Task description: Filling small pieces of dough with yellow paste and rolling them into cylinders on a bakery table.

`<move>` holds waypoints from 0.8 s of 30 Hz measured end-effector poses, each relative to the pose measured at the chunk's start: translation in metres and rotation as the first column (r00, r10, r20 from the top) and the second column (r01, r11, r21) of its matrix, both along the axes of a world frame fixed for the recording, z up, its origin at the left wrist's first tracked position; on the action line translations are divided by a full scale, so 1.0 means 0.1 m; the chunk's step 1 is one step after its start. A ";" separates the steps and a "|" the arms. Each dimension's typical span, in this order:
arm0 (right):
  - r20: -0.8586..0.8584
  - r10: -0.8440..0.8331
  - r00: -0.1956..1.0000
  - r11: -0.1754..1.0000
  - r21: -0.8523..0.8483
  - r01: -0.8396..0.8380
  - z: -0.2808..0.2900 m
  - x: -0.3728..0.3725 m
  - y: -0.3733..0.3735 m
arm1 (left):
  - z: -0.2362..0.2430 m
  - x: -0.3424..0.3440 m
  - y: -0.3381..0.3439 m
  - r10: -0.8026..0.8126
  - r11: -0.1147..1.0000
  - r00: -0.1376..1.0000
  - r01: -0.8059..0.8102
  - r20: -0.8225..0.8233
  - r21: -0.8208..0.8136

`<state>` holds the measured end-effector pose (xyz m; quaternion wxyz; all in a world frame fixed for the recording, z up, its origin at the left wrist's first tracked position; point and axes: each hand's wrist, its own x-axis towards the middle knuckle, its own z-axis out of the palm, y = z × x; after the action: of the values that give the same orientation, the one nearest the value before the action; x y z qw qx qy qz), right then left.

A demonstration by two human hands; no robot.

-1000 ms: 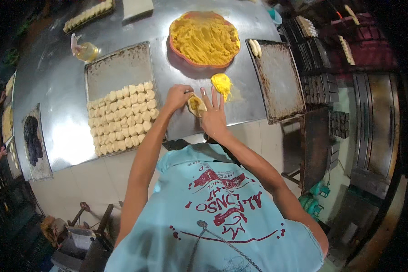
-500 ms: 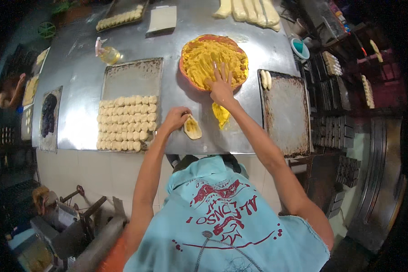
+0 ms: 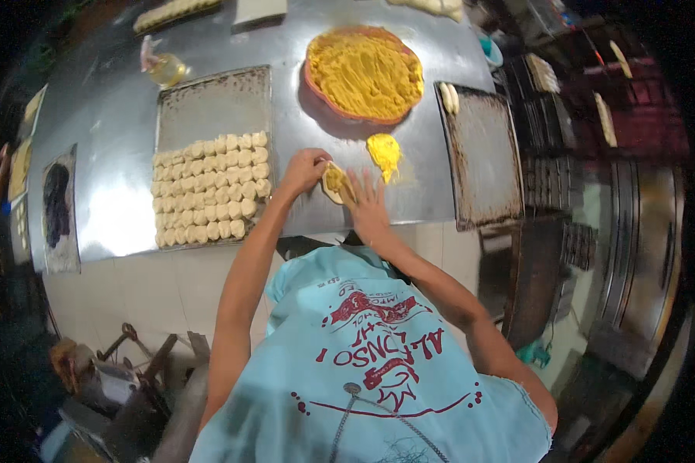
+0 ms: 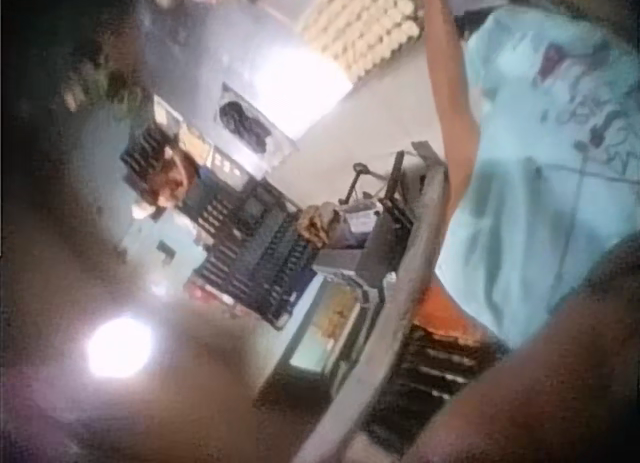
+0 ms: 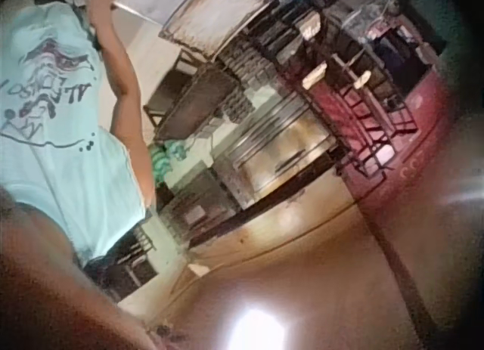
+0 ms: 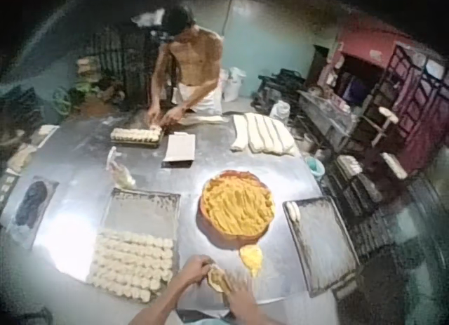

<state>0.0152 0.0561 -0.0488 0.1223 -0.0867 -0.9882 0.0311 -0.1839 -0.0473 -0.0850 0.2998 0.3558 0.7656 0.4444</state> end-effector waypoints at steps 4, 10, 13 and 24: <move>0.381 -0.050 0.923 0.999 0.007 0.051 0.43 0.05 -0.26 | -0.11 0.22 -0.11 0.258 0.946 0.951 -0.284 0.170 0.158; 0.148 -0.090 0.985 0.992 -0.076 0.102 -0.07 0.21 -0.30 | 0.18 0.81 -0.11 0.362 0.882 0.913 -0.270 -0.190 0.386; 0.222 -0.050 0.974 0.984 -0.155 0.086 -0.01 0.41 -0.25 | 0.17 1.25 -0.16 0.128 0.991 0.818 -0.125 -0.562 0.044; 0.137 0.023 0.990 0.945 -0.326 0.023 -0.15 0.74 0.12 | -0.59 0.64 -0.07 -0.340 0.925 0.751 0.377 -0.566 -0.054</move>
<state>0.0888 0.0678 -0.0635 0.0370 -0.1076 -0.9755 0.1882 -0.1194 -0.0541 -0.1442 0.1275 0.6205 0.7224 0.2771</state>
